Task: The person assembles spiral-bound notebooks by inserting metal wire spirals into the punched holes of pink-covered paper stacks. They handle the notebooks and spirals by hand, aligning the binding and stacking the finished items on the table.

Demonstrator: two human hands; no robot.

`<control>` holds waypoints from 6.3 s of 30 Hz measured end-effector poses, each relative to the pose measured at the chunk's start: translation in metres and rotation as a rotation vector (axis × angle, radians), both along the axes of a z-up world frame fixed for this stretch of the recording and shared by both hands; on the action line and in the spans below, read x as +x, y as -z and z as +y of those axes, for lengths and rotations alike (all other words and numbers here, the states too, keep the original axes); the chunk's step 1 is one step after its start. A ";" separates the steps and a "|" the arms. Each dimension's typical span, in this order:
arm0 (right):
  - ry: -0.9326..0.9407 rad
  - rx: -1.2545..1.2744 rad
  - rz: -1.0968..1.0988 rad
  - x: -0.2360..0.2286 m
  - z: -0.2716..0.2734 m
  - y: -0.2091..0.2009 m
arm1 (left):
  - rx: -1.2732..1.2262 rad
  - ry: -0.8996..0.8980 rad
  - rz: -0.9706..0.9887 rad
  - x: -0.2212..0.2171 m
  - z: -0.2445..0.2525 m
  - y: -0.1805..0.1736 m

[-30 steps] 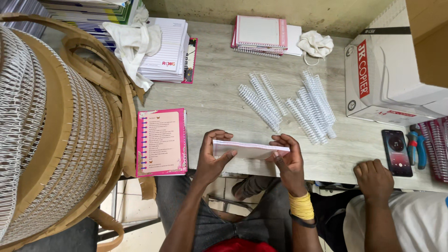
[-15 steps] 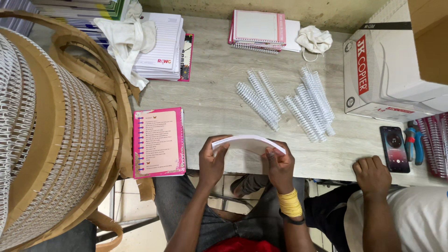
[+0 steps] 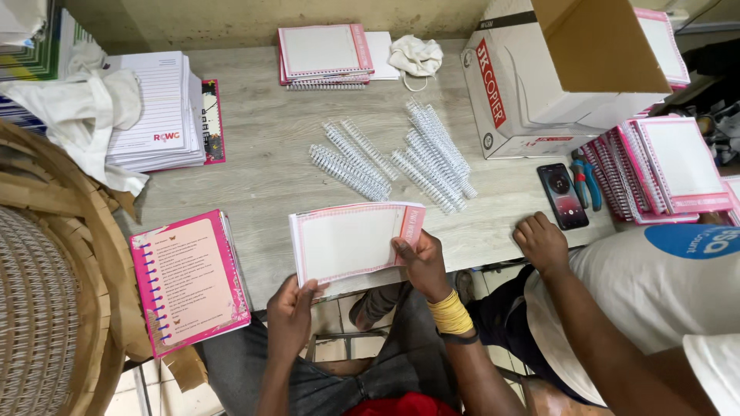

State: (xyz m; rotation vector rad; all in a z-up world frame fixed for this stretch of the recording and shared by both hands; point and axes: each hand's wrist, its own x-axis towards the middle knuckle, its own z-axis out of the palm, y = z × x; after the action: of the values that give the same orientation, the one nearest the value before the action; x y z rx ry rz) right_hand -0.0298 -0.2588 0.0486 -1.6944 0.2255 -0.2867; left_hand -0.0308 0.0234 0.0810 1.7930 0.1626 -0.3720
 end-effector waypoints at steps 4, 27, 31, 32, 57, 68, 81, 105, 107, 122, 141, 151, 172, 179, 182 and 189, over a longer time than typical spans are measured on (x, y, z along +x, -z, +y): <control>-0.171 0.084 0.076 0.011 -0.001 -0.015 | -0.180 -0.195 0.175 -0.025 -0.007 0.031; -0.038 -0.567 0.012 0.242 -0.045 -0.053 | -0.509 -0.416 0.412 -0.054 -0.007 0.086; -0.091 -0.217 -0.024 0.180 -0.036 -0.096 | -0.496 -0.425 0.458 -0.045 -0.007 0.074; -0.085 0.012 -0.049 0.160 -0.032 -0.102 | -0.488 -0.404 0.444 -0.048 -0.006 0.073; -0.070 -0.045 0.261 -0.073 0.124 0.022 | -0.603 -0.424 0.514 -0.033 0.009 0.092; -0.089 -0.404 0.003 -0.076 0.129 0.020 | -0.596 -0.434 0.538 -0.032 0.011 0.091; -0.574 0.406 -0.010 -0.117 0.081 0.000 | -0.610 -0.341 0.513 -0.030 0.015 0.082; -0.048 0.260 0.799 -0.119 -0.019 0.056 | -0.605 0.014 0.502 -0.039 0.060 0.088; -0.047 0.350 0.679 -0.111 0.011 0.037 | -0.566 0.069 0.488 -0.033 0.055 0.083; -0.303 -0.930 0.337 -0.032 0.082 -0.055 | 1.180 0.170 -0.476 -0.011 -0.056 0.021; -0.038 0.248 -0.239 -0.020 0.017 -0.008 | -0.265 -0.002 -0.513 0.027 -0.021 -0.007; -0.124 0.092 -0.212 -0.016 0.025 -0.033 | -0.307 0.052 -0.472 0.031 -0.021 -0.019; 0.007 -0.085 -0.090 -0.021 0.029 0.000 | 0.072 0.059 -0.803 0.038 -0.036 -0.012; -0.050 -0.026 -0.130 0.004 0.006 -0.019 | -0.232 0.199 -0.608 0.051 -0.017 -0.063; -0.062 0.058 -0.145 0.002 0.001 0.008 | -0.280 0.147 -0.576 0.048 -0.021 -0.040; -0.104 0.003 -0.230 0.000 0.015 -0.028 | -0.308 0.045 -0.445 0.047 -0.018 -0.002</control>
State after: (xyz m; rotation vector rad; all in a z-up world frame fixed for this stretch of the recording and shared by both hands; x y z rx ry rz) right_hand -0.0294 -0.2433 0.0769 -1.6482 -0.0320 -0.3995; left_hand 0.0159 0.0056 0.0827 1.5327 -0.2371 -0.0196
